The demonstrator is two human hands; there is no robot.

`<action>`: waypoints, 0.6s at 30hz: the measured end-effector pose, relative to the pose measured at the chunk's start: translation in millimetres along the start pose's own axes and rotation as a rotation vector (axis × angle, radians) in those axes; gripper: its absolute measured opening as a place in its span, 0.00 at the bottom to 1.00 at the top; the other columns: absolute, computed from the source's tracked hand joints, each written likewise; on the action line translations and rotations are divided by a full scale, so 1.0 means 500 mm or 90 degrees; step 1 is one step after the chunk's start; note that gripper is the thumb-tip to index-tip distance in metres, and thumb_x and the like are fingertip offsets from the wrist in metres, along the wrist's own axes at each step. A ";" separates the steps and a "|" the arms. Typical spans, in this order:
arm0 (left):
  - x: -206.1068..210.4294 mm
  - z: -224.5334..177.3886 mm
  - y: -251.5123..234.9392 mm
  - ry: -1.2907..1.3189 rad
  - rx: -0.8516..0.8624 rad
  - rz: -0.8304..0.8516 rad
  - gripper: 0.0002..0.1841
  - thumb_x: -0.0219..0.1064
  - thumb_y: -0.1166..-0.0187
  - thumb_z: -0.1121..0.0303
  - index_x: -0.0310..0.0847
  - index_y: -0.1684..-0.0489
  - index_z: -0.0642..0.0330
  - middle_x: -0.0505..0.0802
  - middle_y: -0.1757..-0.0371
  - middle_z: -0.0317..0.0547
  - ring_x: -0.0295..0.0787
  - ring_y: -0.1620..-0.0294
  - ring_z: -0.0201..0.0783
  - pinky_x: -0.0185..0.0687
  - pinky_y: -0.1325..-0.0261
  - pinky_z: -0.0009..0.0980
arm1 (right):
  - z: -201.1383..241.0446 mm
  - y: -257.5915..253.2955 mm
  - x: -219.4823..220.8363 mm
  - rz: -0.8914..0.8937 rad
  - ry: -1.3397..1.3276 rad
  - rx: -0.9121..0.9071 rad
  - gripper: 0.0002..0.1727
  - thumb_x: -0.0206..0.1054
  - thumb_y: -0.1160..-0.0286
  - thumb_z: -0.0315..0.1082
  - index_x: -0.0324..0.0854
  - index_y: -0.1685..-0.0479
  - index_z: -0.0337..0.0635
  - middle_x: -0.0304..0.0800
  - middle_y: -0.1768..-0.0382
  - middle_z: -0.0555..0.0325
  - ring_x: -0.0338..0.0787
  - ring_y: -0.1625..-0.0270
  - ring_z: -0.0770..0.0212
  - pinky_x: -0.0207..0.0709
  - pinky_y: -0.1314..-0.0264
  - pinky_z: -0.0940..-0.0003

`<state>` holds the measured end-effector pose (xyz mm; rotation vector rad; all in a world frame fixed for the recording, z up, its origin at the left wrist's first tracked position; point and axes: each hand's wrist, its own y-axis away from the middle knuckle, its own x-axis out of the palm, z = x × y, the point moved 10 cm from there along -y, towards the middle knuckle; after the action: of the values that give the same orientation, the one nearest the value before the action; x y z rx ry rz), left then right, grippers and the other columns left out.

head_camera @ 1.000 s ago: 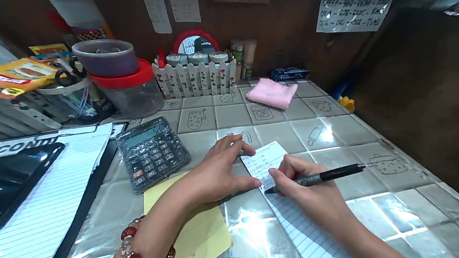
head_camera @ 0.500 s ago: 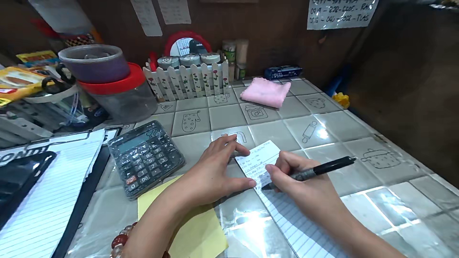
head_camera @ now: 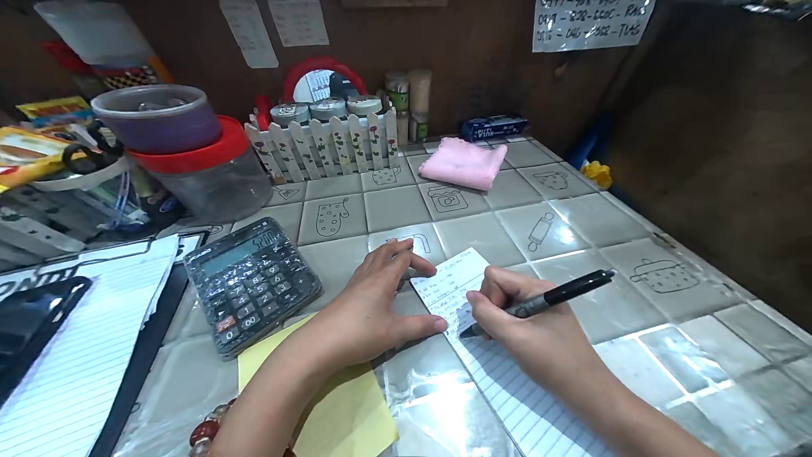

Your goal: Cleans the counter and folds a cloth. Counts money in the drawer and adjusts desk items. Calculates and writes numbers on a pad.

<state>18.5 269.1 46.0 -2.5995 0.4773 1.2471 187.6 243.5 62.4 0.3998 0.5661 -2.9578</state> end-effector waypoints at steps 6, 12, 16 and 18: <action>-0.001 -0.001 0.000 -0.004 0.008 -0.004 0.34 0.79 0.41 0.36 0.81 0.32 0.35 0.68 0.12 0.34 0.59 0.11 0.41 0.65 0.17 0.52 | 0.001 -0.001 0.000 0.003 0.006 0.000 0.15 0.67 0.31 0.32 0.73 0.86 0.51 0.73 0.87 0.66 0.75 0.85 0.72 0.67 0.84 0.80; 0.001 0.002 -0.001 0.004 0.005 0.001 0.34 0.80 0.42 0.36 0.82 0.33 0.35 0.68 0.11 0.34 0.59 0.11 0.41 0.66 0.17 0.52 | -0.003 -0.002 -0.014 -0.017 0.008 0.008 0.14 0.68 0.30 0.33 0.75 0.85 0.51 0.75 0.86 0.65 0.77 0.84 0.71 0.70 0.84 0.79; 0.001 0.003 -0.002 0.009 0.009 -0.001 0.35 0.80 0.42 0.36 0.82 0.33 0.34 0.68 0.12 0.34 0.60 0.11 0.41 0.66 0.18 0.53 | -0.007 -0.001 -0.020 -0.016 0.004 0.005 0.14 0.69 0.30 0.35 0.76 0.84 0.51 0.76 0.86 0.65 0.77 0.84 0.70 0.71 0.84 0.78; 0.001 0.002 -0.002 0.008 0.008 0.000 0.35 0.80 0.42 0.36 0.82 0.33 0.35 0.68 0.12 0.34 0.60 0.11 0.41 0.66 0.18 0.52 | -0.006 -0.001 -0.015 -0.007 -0.010 -0.004 0.15 0.69 0.29 0.34 0.75 0.84 0.50 0.75 0.86 0.64 0.77 0.84 0.70 0.71 0.83 0.78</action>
<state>18.5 270.4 45.1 -2.5980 0.4860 1.2248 195.3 245.4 61.9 0.3749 0.5785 -2.9654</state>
